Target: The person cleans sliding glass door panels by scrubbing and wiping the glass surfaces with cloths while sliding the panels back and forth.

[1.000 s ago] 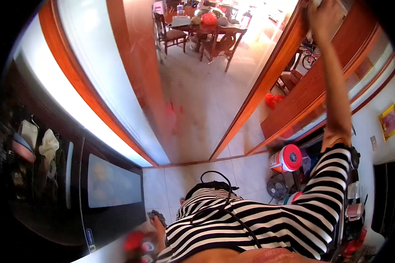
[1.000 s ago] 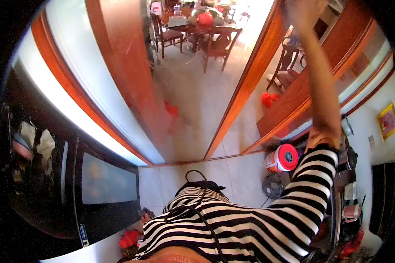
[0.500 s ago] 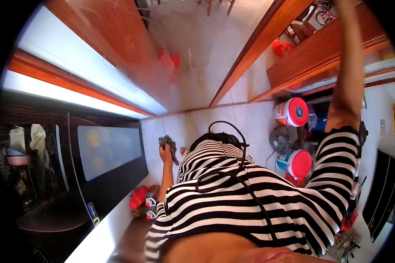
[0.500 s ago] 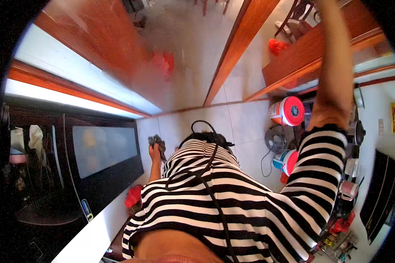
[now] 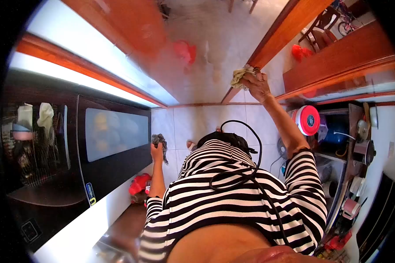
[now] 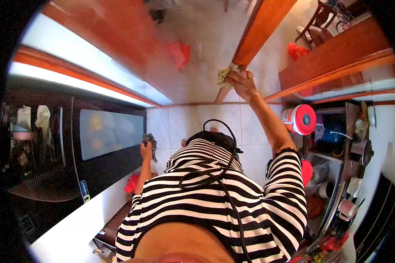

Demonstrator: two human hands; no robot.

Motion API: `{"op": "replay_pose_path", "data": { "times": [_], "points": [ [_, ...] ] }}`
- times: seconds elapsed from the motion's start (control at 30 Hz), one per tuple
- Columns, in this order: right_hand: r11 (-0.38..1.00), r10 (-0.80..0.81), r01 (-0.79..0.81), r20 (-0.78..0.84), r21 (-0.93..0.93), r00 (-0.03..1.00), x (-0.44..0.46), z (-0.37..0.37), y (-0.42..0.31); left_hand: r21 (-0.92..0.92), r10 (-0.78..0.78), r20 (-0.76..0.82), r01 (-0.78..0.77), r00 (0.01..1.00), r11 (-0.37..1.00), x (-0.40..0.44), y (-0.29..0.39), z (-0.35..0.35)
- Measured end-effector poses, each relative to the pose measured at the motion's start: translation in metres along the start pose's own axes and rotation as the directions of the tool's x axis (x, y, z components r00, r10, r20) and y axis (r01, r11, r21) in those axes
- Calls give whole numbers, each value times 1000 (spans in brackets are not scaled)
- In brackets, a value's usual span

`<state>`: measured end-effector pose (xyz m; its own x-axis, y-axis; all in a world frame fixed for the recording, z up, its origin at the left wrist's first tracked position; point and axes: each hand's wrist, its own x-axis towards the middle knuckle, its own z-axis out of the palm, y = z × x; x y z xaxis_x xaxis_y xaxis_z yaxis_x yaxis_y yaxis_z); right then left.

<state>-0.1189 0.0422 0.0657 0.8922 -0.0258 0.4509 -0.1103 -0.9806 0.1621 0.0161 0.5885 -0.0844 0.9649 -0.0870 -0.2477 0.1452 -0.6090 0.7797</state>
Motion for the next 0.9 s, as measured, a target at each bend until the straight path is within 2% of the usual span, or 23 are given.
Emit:
{"op": "replay_pose_path", "data": {
  "times": [0.03,0.07,0.1,0.13,0.2,0.23,0.27,0.33,0.37,0.43,0.5,0.53,0.57,0.6,0.67,0.7,0.73,0.77,0.83,0.87,0.9],
  "points": [
    [999,32,-32,3,15,999,8,-13,-5,10,0,-25,1,1000,1000,-5,0,-2],
    [993,105,-108,-84,-39,991,25,-31,-10,-2,-15,-22,15,1000,1000,-13,-2,-4],
    [988,148,-132,-234,81,961,56,-59,-9,-17,-29,-19,29,999,999,-21,-4,-2],
    [976,210,-217,-342,19,916,82,-82,-7,-28,-48,-12,48,999,998,-30,-6,0],
    [965,234,-260,-357,-25,904,137,-162,1,-17,-84,-7,84,996,996,-47,-26,9],
    [979,97,-168,-461,-116,882,164,-192,16,-8,-99,-7,99,995,995,-52,-34,10],
    [964,-42,-126,-598,-235,801,196,-227,20,1,-161,12,161,987,987,-58,-34,10],
    [866,-313,-183,-790,-465,527,258,-295,29,-81,-176,24,177,984,981,-73,-27,7],
    [846,-394,-153,-793,-510,465,283,-314,42,-125,-182,30,184,983,975,-79,-25,6],
    [881,-370,-53,-754,-470,542,292,-328,18,-64,-191,1,190,982,980,-83,-39,9],
    [915,-317,-56,-797,-400,514,296,-301,18,-28,-189,-40,188,981,982,-84,-53,15],
    [932,-214,-91,-738,-350,640,284,-281,13,-32,-196,-30,196,980,980,-83,-59,18],
    [911,-188,-145,-701,-386,688,276,-244,9,-39,-205,-24,204,978,978,-81,-65,20],
    [846,-142,-125,-446,-518,884,256,-206,11,-42,-218,-19,217,976,975,-84,-71,19],
    [984,-92,9,-461,-180,883,231,-116,-33,-41,-229,6,229,973,973,-81,-75,17],
    [989,4,37,-277,142,961,210,-76,-51,-40,-229,17,230,973,972,-77,-73,17],
    [971,-238,239,-80,-2,968,187,-44,-71,-5,-232,16,232,973,973,-75,-63,13],
    [946,-252,221,110,236,961,166,-15,-86,0,-229,0,229,973,973,-74,-50,7],
    [832,-321,204,148,517,935,126,60,-93,2,-220,-39,220,975,975,-69,-23,-4],
    [679,-277,107,118,726,954,109,96,-87,-13,-226,-42,226,973,974,-65,-21,-7],
    [530,-233,24,119,847,965,95,121,-84,-46,-216,-61,214,974,976,-62,-16,-10]
  ]
}}
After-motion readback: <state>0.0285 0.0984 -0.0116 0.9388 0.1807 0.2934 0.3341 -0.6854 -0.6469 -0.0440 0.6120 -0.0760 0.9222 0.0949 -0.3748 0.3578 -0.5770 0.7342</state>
